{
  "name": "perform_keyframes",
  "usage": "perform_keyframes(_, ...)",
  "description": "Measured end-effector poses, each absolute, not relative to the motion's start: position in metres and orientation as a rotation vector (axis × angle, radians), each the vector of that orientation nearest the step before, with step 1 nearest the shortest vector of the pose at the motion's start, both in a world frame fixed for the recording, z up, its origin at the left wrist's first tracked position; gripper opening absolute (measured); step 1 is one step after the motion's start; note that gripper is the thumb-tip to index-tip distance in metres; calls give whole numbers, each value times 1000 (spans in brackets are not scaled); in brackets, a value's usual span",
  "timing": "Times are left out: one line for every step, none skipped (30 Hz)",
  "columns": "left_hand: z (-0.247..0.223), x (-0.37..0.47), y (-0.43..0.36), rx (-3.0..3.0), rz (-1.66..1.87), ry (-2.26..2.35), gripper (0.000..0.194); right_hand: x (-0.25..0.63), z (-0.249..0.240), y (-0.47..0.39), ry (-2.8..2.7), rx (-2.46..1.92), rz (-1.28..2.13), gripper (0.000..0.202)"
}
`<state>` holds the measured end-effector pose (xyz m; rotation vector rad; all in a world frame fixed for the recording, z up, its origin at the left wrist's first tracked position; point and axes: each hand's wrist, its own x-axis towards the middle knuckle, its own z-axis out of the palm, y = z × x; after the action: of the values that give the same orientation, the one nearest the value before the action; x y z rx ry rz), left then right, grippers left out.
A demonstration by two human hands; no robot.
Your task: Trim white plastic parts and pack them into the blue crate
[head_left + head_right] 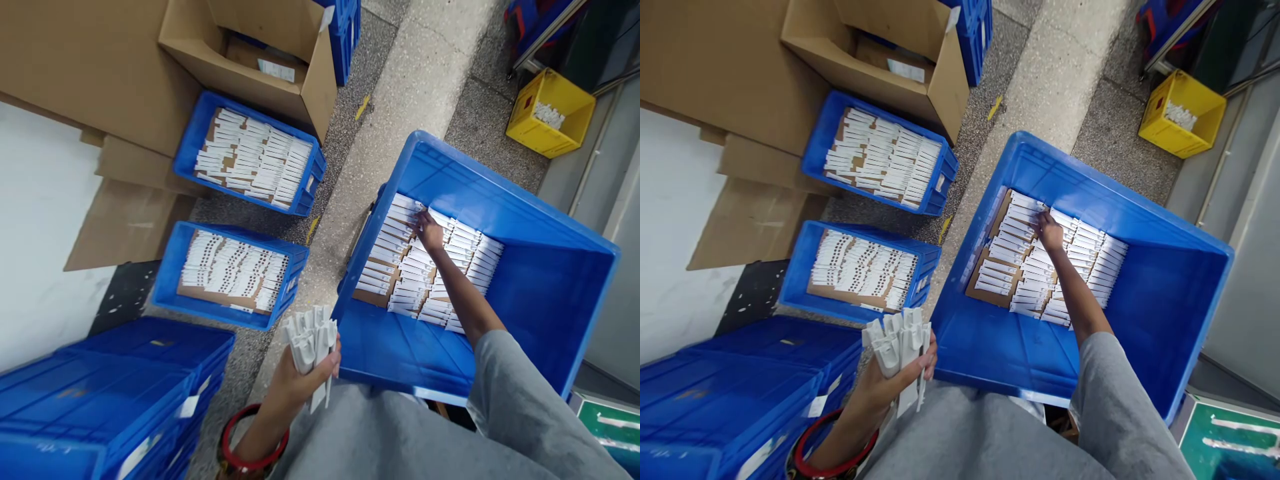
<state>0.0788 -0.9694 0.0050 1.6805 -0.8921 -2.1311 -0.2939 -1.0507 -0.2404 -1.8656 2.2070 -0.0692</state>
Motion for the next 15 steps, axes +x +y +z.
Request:
perform_keyframes(5,79,-969,1674,-2130,-901,21,-292,-243,-1050,2195,-1866,-72,32)
perform_keyframes(5,79,-969,1672,-2128,-907,21,-290,-245,-1050,2205,-1851,-63,31)
perform_keyframes(5,79,-969,1671,-2132,-911,21,-288,-247,-1051,2230,-1825,-47,30)
perform_keyframes(5,79,-969,1673,-2135,-911,21,-286,-248,-1053,2256,-1797,-29,29)
perform_keyframes(5,80,-970,1673,-2137,-911,21,-285,-250,-1054,2274,-1774,-13,28)
perform_keyframes(5,80,-970,1668,-2141,-911,21,-285,-250,-1054,2287,-1759,-9,28)
perform_keyframes(5,80,-970,1661,-2143,-911,21,-285,-250,-1052,2297,-1750,-21,28)
perform_keyframes(5,80,-970,1656,-2141,-911,21,-285,-250,-1050,2306,-1748,-47,29)
perform_keyframes(5,80,-970,1654,-2141,-917,20,-285,-250,-1045,2303,-1762,-86,30)
perform_keyframes(5,80,-970,1657,-2139,-923,20,-284,-250,-1040,2282,-1792,-127,30)
perform_keyframes(4,80,-970,1660,-2138,-927,19,-283,-250,-1034,2247,-1834,-163,30)
perform_keyframes(3,80,-970,1661,-2134,-927,19,-282,-250,-1028,2199,-1881,-189,30)
perform_keyframes(3,80,-970,1655,-2132,-926,19,-280,-251,-1023,2150,-1925,-202,29)
perform_keyframes(2,80,-970,1646,-2132,-924,19,-278,-252,-1018,2110,-1957,-205,28)
perform_keyframes(1,79,-970,1637,-2129,-919,19,-276,-254,-1016,2091,-1972,-204,27)
